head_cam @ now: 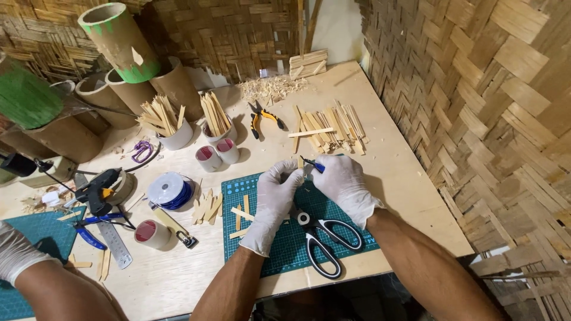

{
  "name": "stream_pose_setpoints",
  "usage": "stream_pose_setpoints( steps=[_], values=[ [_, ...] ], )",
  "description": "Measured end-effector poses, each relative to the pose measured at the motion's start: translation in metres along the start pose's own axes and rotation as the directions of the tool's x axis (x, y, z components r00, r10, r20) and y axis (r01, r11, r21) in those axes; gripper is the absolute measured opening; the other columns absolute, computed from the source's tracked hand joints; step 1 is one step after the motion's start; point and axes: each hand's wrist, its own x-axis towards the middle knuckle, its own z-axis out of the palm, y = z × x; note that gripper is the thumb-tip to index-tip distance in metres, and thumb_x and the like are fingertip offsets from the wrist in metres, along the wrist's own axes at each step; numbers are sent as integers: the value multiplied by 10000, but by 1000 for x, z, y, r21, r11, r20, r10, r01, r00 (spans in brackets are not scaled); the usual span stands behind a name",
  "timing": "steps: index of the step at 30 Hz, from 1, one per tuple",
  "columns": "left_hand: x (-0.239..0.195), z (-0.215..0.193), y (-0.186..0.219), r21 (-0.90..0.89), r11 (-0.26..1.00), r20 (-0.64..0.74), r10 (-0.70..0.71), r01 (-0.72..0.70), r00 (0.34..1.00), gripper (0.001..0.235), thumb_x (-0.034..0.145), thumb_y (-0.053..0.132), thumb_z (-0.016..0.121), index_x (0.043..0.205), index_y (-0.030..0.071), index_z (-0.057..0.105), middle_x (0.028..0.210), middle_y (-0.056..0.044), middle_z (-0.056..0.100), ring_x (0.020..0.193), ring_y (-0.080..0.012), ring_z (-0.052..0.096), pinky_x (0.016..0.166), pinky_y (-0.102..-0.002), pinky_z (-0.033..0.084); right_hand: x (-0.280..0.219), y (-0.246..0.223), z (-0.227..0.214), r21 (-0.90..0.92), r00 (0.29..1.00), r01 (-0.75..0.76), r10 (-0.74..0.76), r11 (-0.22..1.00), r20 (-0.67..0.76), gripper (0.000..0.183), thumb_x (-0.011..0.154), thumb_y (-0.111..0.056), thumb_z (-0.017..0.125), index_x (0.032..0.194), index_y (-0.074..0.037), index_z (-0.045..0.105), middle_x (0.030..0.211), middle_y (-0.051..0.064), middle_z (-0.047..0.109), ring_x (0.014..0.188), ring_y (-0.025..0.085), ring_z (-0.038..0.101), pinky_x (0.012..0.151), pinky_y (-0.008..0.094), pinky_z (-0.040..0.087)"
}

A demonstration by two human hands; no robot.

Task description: Trimming and organizing small wooden sticks using scissors and a cutter on a workbench for model assembly.

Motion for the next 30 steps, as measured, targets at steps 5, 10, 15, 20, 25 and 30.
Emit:
stream_pose_setpoints(
  steps=[5, 10, 15, 20, 25, 30],
  values=[
    [3, 2, 1, 8, 998, -5, -54, 54, 999, 103, 865, 97, 815, 956, 59, 785, 742, -88, 720, 699, -143, 677, 575, -310, 583, 3, 3, 8, -10, 1000, 3, -3, 1000, -16, 308, 871, -502, 611, 892, -237, 766, 743, 105, 756, 858, 361, 766, 786, 488, 621],
    [14, 1, -18, -65, 982, 24, -175, 177, 984, 82, 894, 113, 788, 916, 50, 740, 729, -137, 686, 616, -207, 675, 322, -373, 590, 0, -2, 2, -24, 1000, 3, -3, 1000, -8, 302, 885, -471, 606, 928, -232, 785, 783, 131, 770, 871, 384, 766, 813, 504, 622],
    [9, 5, -7, -124, 968, 29, -217, 219, 976, 139, 899, 128, 785, 930, 15, 711, 779, -173, 678, 665, -225, 675, 288, -392, 592, -1, -8, 0, -13, 999, 8, -8, 1000, -38, 286, 882, -473, 621, 917, -240, 782, 776, 125, 768, 868, 374, 767, 790, 513, 622],
    [13, 6, -7, -117, 970, -19, -218, 214, 976, 91, 892, 124, 761, 935, 54, 722, 836, -141, 734, 713, -190, 673, 331, -416, 625, -5, -5, 0, 68, 960, 146, -125, 987, -249, 271, 853, -417, 729, 760, -163, 698, 617, 133, 683, 699, 373, 739, 621, 477, 587],
    [9, 1, -1, -183, 950, -48, -264, 252, 963, 91, 921, 110, 703, 974, 37, 697, 904, -132, 753, 713, -197, 642, 282, -406, 588, -5, -1, 0, 118, 897, 304, -242, 945, -370, 332, 849, -430, 806, 720, -157, 669, 587, 128, 645, 666, 361, 719, 542, 468, 543],
    [13, 6, -16, -255, 932, 20, -260, 256, 965, 167, 865, 101, 769, 1010, 41, 712, 831, -60, 680, 754, -155, 631, 287, -366, 594, -4, 6, 8, 129, 904, 308, -247, 943, -350, 192, 867, -422, 784, 868, -231, 769, 665, 78, 710, 713, 325, 741, 608, 446, 594]
  ],
)
